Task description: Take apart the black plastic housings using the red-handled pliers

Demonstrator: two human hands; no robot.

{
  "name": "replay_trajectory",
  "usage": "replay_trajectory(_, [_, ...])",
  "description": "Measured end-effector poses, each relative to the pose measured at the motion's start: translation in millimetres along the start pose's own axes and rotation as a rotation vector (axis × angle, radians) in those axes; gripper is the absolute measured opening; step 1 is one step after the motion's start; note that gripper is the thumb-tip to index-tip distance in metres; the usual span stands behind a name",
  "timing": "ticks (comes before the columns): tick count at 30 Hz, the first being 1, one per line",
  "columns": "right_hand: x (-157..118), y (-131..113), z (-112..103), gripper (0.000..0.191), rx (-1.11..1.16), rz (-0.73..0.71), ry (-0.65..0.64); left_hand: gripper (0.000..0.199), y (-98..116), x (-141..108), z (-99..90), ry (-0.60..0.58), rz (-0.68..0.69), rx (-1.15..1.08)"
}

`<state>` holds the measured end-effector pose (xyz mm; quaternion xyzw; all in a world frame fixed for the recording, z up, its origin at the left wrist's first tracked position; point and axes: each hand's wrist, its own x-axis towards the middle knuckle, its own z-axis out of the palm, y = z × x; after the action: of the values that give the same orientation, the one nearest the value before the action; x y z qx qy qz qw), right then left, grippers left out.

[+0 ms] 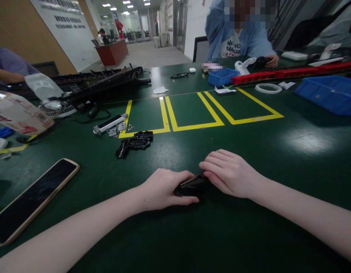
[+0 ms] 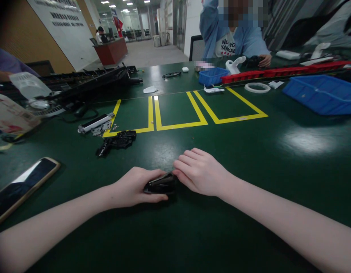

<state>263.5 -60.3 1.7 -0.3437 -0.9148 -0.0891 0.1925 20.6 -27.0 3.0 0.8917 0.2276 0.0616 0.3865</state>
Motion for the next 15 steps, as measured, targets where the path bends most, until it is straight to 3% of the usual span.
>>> replay_trajectory(9, [-0.2,4.7,-2.2,0.031,0.009,-0.016,-0.023,0.039,-1.2,-0.4,0.7,-0.009,-0.008,-0.008])
replay_trajectory(15, [-0.7,3.6,-1.1,0.03,0.076,0.051,-0.044,0.039,-0.9,-1.6,0.5,0.02,-0.031,0.0])
